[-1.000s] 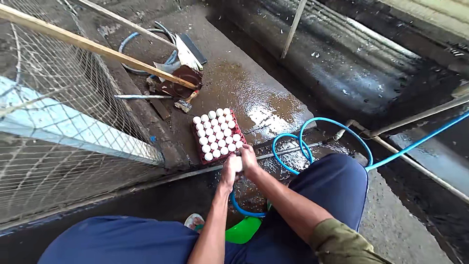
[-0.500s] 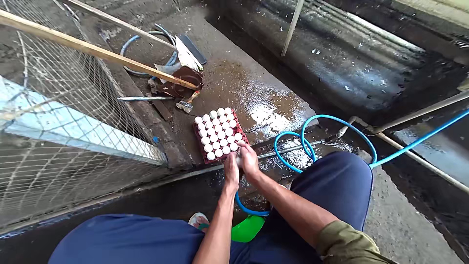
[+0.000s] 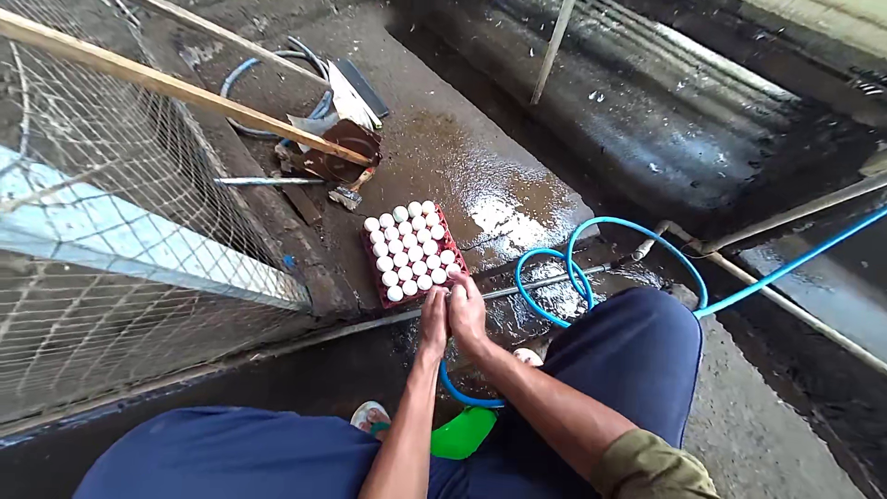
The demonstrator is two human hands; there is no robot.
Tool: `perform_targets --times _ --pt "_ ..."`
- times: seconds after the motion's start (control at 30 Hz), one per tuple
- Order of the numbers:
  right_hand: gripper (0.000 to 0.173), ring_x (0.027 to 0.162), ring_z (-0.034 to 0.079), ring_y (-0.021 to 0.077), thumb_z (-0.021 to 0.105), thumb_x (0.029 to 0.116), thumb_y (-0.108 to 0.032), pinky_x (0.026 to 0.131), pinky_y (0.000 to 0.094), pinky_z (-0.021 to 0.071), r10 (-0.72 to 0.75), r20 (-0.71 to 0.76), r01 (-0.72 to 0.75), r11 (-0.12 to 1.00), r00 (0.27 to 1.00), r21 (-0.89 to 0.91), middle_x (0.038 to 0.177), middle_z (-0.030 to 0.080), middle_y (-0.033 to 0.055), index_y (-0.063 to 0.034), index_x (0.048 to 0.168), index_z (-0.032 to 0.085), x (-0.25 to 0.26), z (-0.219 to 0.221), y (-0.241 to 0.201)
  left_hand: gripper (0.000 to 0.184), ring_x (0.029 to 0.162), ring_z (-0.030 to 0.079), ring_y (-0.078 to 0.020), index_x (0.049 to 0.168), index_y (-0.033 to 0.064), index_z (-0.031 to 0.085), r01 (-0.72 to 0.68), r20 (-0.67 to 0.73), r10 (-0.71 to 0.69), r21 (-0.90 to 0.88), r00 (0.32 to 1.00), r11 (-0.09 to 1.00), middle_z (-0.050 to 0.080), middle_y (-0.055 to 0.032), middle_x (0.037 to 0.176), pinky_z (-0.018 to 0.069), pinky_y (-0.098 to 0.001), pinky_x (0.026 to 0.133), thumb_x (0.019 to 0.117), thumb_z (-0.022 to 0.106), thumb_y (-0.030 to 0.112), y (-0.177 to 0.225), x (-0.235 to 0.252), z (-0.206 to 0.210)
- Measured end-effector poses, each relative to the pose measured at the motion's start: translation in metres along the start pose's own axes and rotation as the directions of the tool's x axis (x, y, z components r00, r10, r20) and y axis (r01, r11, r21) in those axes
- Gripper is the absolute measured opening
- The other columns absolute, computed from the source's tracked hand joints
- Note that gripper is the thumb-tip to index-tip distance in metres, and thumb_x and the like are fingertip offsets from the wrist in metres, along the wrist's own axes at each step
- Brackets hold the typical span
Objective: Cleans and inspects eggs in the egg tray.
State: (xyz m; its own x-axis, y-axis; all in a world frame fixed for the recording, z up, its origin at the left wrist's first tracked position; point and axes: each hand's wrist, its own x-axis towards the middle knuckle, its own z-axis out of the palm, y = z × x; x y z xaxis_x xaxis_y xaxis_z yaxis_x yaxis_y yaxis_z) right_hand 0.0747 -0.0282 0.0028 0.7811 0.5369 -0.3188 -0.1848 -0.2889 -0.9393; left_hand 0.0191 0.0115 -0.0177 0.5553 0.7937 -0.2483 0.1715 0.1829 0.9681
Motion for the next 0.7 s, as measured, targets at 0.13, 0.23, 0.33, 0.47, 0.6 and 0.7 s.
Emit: perform_targets --times 0.13,0.23,0.33,0.47,0.6,0.7 --pt "0.034 0.094 0.063 0.0268 0.04 0.1087 -0.026 0.081 0.0466 0.054 0.483 0.158 -0.508 0.819 0.862 0.268 0.11 0.063 0.0175 -0.0038 0.13 0.055 0.042 -0.005 -0.003 0.037 0.087 0.058 -0.0104 0.12 -0.0038 0.055 0.008 0.084 -0.004 -0.055 0.996 0.998 0.059 -0.0087 0.102 0.0505 -0.0296 0.074 0.1042 0.034 0.021 -0.007 0.002 0.0" --pt "0.04 0.099 0.064 0.028 0.035 0.1109 -0.031 0.084 0.0474 0.0535 0.367 0.12 -0.386 0.891 0.922 0.239 0.114 0.064 0.0194 -0.003 0.133 0.054 0.034 -0.001 -0.002 0.041 0.109 0.058 -0.0155 0.135 -0.0031 0.044 0.004 0.045 0.0 -0.1 0.999 0.995 0.056 -0.0155 0.123 0.0506 -0.033 0.092 0.1056 0.036 0.024 -0.003 0.004 -0.002" --pt "0.045 0.136 0.052 0.0299 0.034 0.1064 -0.018 0.113 0.0476 0.0423 -0.03 0.103 0.037 0.997 0.994 -0.068 0.146 0.053 0.0228 0.0003 0.143 0.053 0.006 0.001 -0.001 0.05 0.128 0.052 -0.0184 0.142 -0.0081 0.045 -0.001 0.035 0.007 -0.142 0.999 0.99 0.053 -0.0218 0.141 0.041 -0.034 0.11 0.1116 0.02 0.023 -0.001 0.0 -0.003" --pt "0.038 0.112 0.063 0.0301 0.045 0.1047 -0.019 0.094 0.0511 0.0521 0.113 0.025 -0.114 0.993 0.993 0.029 0.124 0.065 0.0202 -0.0042 0.138 0.056 0.027 -0.002 0.003 0.051 0.079 0.061 -0.0067 0.118 0.0057 0.062 0.14 -0.004 -0.14 -0.081 0.99 0.987 0.066 -0.0053 0.096 0.0508 -0.0248 0.066 0.1121 0.019 0.032 0.002 -0.004 0.003" --pt "0.041 0.122 0.06 0.0297 0.038 0.1075 -0.021 0.104 0.0517 0.0472 0.095 0.097 -0.098 0.995 0.991 0.027 0.131 0.063 0.0207 -0.0029 0.138 0.058 0.006 0.002 -0.002 0.049 0.114 0.058 -0.0197 0.133 -0.0093 0.053 0.104 -0.031 -0.107 -0.084 0.994 0.991 0.06 -0.0221 0.126 0.0454 -0.0367 0.102 0.1125 0.021 0.021 0.008 -0.005 0.0" --pt "0.04 0.118 0.062 0.0312 0.044 0.1062 -0.023 0.099 0.0536 0.0497 0.173 0.062 -0.176 0.983 0.983 0.044 0.127 0.065 0.021 -0.005 0.138 0.059 0.027 0.0 0.004 0.049 0.071 0.057 -0.009 0.114 0.005 0.06 0.156 -0.008 -0.157 -0.068 0.988 0.985 0.061 -0.0046 0.088 0.0493 -0.0276 0.061 0.1109 0.021 0.034 0.0 -0.002 0.001"
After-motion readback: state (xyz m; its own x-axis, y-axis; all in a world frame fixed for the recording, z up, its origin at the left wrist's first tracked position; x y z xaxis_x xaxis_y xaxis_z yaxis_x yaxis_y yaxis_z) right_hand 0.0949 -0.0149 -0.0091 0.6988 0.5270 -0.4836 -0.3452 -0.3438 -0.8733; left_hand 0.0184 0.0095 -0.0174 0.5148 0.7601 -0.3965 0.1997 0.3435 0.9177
